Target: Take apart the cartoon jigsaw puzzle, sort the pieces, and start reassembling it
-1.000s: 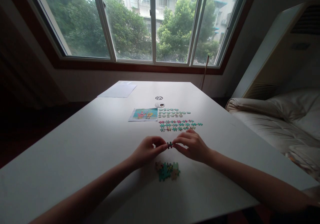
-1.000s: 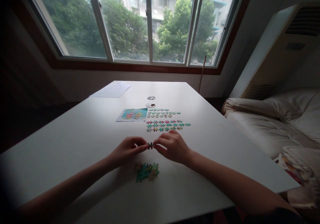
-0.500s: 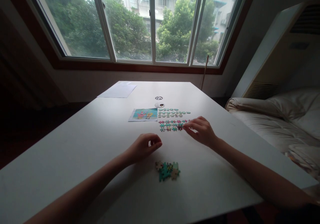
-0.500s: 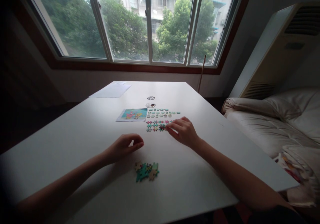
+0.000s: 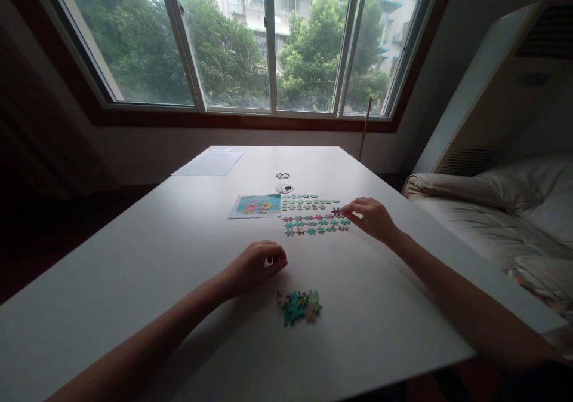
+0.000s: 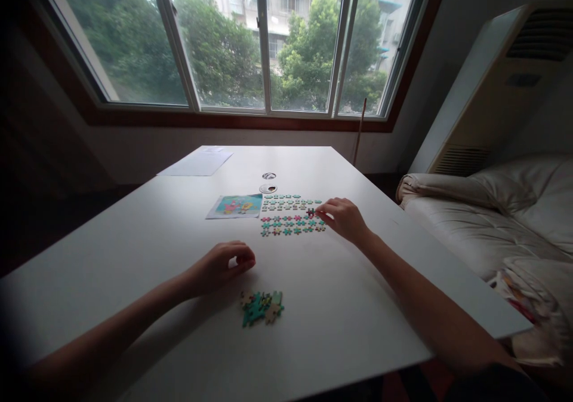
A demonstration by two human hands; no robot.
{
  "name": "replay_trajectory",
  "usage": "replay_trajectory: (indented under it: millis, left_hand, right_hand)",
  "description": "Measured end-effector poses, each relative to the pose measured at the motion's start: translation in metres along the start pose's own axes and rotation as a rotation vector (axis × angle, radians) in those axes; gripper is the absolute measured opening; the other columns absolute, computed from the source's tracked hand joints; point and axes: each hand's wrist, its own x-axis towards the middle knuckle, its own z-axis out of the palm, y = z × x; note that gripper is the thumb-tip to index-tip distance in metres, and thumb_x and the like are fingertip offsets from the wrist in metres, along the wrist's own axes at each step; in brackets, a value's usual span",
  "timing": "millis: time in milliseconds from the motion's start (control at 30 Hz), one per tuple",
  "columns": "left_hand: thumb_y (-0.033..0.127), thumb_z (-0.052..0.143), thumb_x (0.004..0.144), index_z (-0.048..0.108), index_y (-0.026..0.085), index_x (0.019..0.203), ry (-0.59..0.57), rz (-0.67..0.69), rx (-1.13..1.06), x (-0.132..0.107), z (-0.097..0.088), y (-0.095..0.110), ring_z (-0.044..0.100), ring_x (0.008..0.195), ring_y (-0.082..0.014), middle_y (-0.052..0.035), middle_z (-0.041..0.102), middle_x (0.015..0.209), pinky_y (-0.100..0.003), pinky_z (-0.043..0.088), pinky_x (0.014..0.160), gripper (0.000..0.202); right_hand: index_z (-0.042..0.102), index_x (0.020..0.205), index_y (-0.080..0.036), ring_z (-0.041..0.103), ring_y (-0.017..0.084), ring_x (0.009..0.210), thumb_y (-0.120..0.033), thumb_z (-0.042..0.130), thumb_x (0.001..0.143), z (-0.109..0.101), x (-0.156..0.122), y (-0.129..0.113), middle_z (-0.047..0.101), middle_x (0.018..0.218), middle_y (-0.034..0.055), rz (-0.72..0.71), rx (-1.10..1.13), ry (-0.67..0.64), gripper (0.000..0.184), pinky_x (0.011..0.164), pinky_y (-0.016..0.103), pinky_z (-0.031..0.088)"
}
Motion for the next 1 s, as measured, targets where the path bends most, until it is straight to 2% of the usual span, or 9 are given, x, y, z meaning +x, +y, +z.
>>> replay_trajectory:
  millis: [167, 300, 500, 733, 1000]
  left_hand:
    - [0.02, 0.047, 0.079, 0.06, 0.015, 0.075, -0.005, 0.012, 0.024, 0.0, 0.0, -0.001, 0.05, 0.061, -0.0109, -0.0024, 0.056, 0.068, -0.021, 0.04, 0.06, 0.015]
    - [0.019, 0.047, 0.079, 0.06, 0.014, 0.074, -0.011, 0.005, 0.017, 0.001, 0.001, -0.003, 0.05, 0.06, -0.0105, -0.0022, 0.056, 0.068, -0.02, 0.04, 0.058, 0.015]
    - [0.019, 0.047, 0.079, 0.06, 0.014, 0.074, -0.01, 0.009, 0.016, 0.0, -0.002, -0.001, 0.05, 0.06, -0.0109, -0.0027, 0.056, 0.067, -0.021, 0.04, 0.059, 0.015]
    - [0.02, 0.046, 0.078, 0.061, 0.014, 0.073, 0.003, 0.011, 0.02, 0.001, -0.002, -0.001, 0.05, 0.06, -0.0109, -0.0026, 0.056, 0.066, -0.021, 0.041, 0.059, 0.016]
    - [0.02, 0.046, 0.079, 0.06, 0.015, 0.074, -0.013, 0.016, 0.028, -0.001, -0.002, -0.003, 0.05, 0.061, -0.0114, -0.0031, 0.057, 0.068, -0.021, 0.04, 0.06, 0.016]
  right_hand:
    - [0.065, 0.076, -0.02, 0.055, 0.016, 0.068, -0.032, 0.053, 0.078, 0.013, -0.01, 0.044, 0.063, 0.076, 0.004, 0.173, 0.052, -0.099, 0.017, 0.064, 0.026, 0.041]
    - [0.066, 0.075, -0.02, 0.055, 0.014, 0.065, -0.032, 0.053, 0.077, 0.022, -0.017, 0.059, 0.062, 0.073, 0.0033, 0.251, 0.071, -0.17, 0.017, 0.062, 0.025, 0.041]
    - [0.067, 0.079, -0.02, 0.054, 0.014, 0.067, -0.03, 0.052, 0.077, 0.025, -0.021, 0.062, 0.062, 0.075, 0.0038, 0.264, 0.079, -0.222, 0.018, 0.063, 0.025, 0.041]
    - [0.066, 0.081, -0.02, 0.054, 0.014, 0.066, -0.028, 0.051, 0.077, 0.026, -0.02, 0.057, 0.062, 0.077, 0.0033, 0.291, 0.078, -0.164, 0.017, 0.064, 0.025, 0.041]
    - [0.068, 0.083, -0.02, 0.055, 0.015, 0.071, -0.027, 0.049, 0.079, 0.028, -0.019, 0.053, 0.064, 0.08, 0.0046, 0.188, 0.176, -0.197, 0.02, 0.069, 0.028, 0.042]
